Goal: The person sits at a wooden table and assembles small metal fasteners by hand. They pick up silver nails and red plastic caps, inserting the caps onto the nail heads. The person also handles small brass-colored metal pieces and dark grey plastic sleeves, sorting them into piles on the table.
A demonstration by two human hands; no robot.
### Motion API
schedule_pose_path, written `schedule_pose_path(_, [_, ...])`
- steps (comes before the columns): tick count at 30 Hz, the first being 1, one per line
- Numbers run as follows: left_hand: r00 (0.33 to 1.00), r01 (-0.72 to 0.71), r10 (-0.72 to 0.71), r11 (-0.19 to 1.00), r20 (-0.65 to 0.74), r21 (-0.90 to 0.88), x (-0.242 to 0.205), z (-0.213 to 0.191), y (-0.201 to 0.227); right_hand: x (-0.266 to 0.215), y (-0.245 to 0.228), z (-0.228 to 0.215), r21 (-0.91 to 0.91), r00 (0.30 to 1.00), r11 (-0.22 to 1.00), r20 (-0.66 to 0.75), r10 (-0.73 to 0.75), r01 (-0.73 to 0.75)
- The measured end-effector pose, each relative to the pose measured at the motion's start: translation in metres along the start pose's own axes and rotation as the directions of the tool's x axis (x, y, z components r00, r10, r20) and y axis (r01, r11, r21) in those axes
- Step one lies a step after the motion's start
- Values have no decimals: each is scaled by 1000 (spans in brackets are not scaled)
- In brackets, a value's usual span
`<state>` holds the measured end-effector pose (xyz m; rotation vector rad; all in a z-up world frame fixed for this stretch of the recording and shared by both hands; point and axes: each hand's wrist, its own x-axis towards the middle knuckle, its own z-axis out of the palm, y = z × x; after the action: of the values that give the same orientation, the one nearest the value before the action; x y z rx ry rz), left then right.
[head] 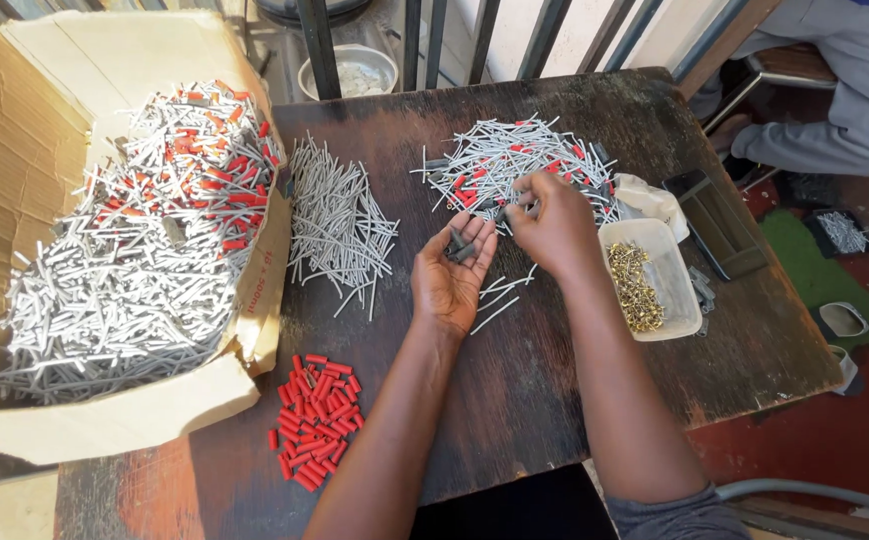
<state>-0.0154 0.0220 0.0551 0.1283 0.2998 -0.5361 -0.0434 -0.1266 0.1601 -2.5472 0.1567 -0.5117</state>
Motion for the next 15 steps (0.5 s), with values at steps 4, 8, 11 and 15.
schedule_pose_path(4, [996, -57, 59, 997, -68, 42, -2, 0, 3, -13, 11, 34, -24, 995, 1000, -95, 15, -17])
schedule_pose_path(8, [995, -77, 89, 977, -52, 199, -9, 5, 2, -16, 12, 27, 49, 995, 999, -96, 29, -25])
schedule_pose_path(11, [994, -90, 106, 948, -36, 307, -16, 22, 4, -9, 1, 11, 173, 990, 976, -34, 137, -130])
schedule_pose_path(15, [998, -38, 51, 954, -36, 296, -20, 21, -1, -12, -4, 1, 499, 975, 837, 120, 187, -222])
